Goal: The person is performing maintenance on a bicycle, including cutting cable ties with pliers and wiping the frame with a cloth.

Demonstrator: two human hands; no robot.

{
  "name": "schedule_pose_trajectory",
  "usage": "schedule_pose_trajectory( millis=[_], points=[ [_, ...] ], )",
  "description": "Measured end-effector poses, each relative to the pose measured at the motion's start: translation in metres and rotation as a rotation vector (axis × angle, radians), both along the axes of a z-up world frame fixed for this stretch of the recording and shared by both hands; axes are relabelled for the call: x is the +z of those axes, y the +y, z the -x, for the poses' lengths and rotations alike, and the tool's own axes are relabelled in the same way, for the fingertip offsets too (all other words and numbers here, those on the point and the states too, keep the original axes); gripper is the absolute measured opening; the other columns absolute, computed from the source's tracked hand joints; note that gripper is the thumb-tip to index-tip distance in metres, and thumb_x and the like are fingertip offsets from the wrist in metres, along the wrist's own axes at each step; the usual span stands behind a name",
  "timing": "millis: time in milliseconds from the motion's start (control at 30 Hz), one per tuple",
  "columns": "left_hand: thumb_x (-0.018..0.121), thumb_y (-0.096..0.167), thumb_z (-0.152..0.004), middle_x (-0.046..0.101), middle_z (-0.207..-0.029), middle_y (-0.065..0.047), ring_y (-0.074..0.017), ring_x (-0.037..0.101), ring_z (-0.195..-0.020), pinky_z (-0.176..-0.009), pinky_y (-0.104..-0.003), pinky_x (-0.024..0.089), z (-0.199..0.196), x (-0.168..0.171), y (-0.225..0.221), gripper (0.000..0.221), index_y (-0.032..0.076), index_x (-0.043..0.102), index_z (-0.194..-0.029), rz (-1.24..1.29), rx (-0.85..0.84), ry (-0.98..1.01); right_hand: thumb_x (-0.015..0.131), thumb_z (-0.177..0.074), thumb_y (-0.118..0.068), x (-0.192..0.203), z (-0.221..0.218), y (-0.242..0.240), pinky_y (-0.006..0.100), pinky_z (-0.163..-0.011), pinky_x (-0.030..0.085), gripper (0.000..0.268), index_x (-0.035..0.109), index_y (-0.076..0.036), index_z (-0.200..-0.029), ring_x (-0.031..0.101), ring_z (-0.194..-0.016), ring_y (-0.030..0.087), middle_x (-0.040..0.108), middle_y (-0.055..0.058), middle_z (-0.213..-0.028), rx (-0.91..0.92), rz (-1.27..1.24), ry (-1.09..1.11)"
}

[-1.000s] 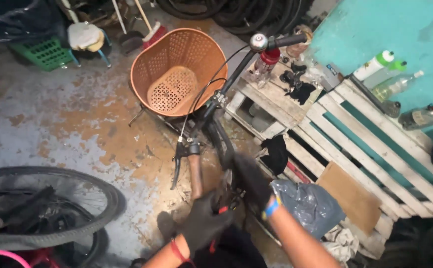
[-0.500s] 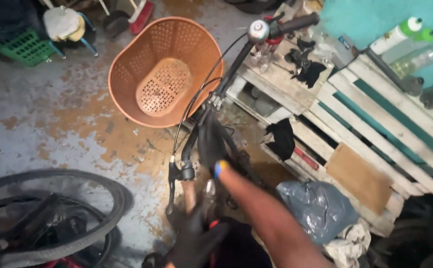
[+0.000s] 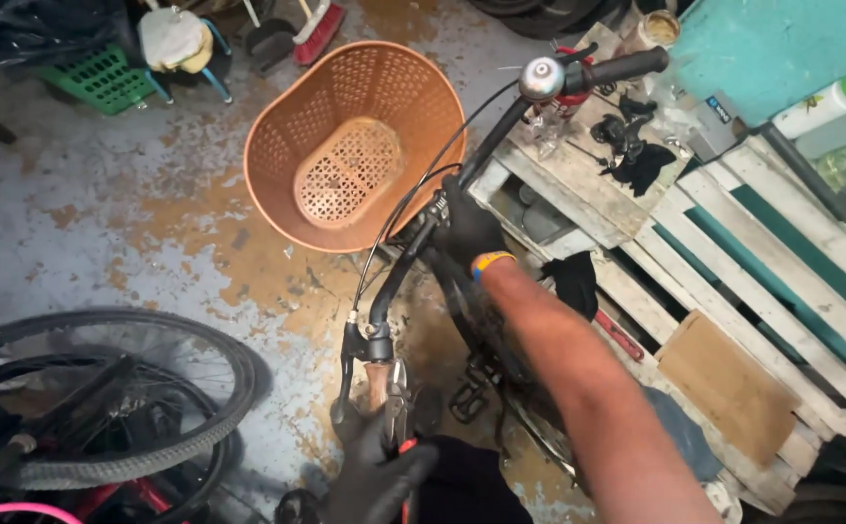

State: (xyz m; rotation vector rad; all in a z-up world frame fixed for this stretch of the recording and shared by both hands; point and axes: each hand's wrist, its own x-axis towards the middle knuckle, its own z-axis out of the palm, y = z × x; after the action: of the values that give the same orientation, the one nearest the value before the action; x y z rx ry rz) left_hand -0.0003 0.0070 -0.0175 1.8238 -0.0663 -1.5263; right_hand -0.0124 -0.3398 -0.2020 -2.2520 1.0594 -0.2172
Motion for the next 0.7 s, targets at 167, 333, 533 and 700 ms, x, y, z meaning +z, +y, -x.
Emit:
schedule_pose_trajectory(
  millis=[167,333,533,700],
  points=[
    [0.077,0.009,-0.074,0.087,-0.119,-0.004,-0.0175,0.078,-0.113,-0.101,-0.030,0.058,-0.003,0.009,-0.005,0.069,0.020,0.072,-0.142,-0.046,0.077,0.132,0.074,-0.083,-0.066,0.019,0.027,-0.022,0.052,-0.064,0.047,0.088,0.044,-0.021,-0.153,0.068,-0.075,0.045,0.067,0.020,-0.073,0.296,0.221,0.135],
    [0.079,0.013,-0.074,0.082,-0.098,-0.002,-0.0128,0.073,-0.094,-0.088,-0.027,0.058,-0.002,-0.004,-0.004,0.064,0.019,0.075,-0.138,0.007,0.037,0.082,0.054,-0.105,-0.018,-0.157,0.084,-0.044,0.047,-0.099,0.041,0.018,0.059,-0.006,-0.118,0.055,-0.109,0.033,0.058,0.017,-0.116,-0.192,0.526,-0.270],
    [0.076,0.009,-0.079,0.084,-0.102,-0.004,-0.0130,0.074,-0.098,-0.091,-0.028,0.057,0.000,-0.013,-0.002,0.059,0.015,0.074,-0.138,0.153,0.019,0.126,0.058,-0.089,-0.006,-0.045,-0.027,0.068,0.065,-0.111,0.034,0.033,0.056,-0.004,-0.122,0.044,-0.128,0.056,0.045,0.034,-0.144,-0.107,0.369,-0.223],
    [0.078,0.019,-0.077,0.086,-0.130,0.001,-0.0109,0.073,-0.126,-0.112,-0.026,0.048,-0.006,-0.013,0.000,0.075,0.027,0.066,-0.151,0.073,-0.035,0.112,0.046,-0.106,-0.024,0.009,0.006,0.102,0.060,-0.121,0.024,0.047,0.050,-0.011,-0.151,0.013,-0.154,0.058,0.025,0.042,-0.160,0.077,-0.043,-0.203]
  ],
)
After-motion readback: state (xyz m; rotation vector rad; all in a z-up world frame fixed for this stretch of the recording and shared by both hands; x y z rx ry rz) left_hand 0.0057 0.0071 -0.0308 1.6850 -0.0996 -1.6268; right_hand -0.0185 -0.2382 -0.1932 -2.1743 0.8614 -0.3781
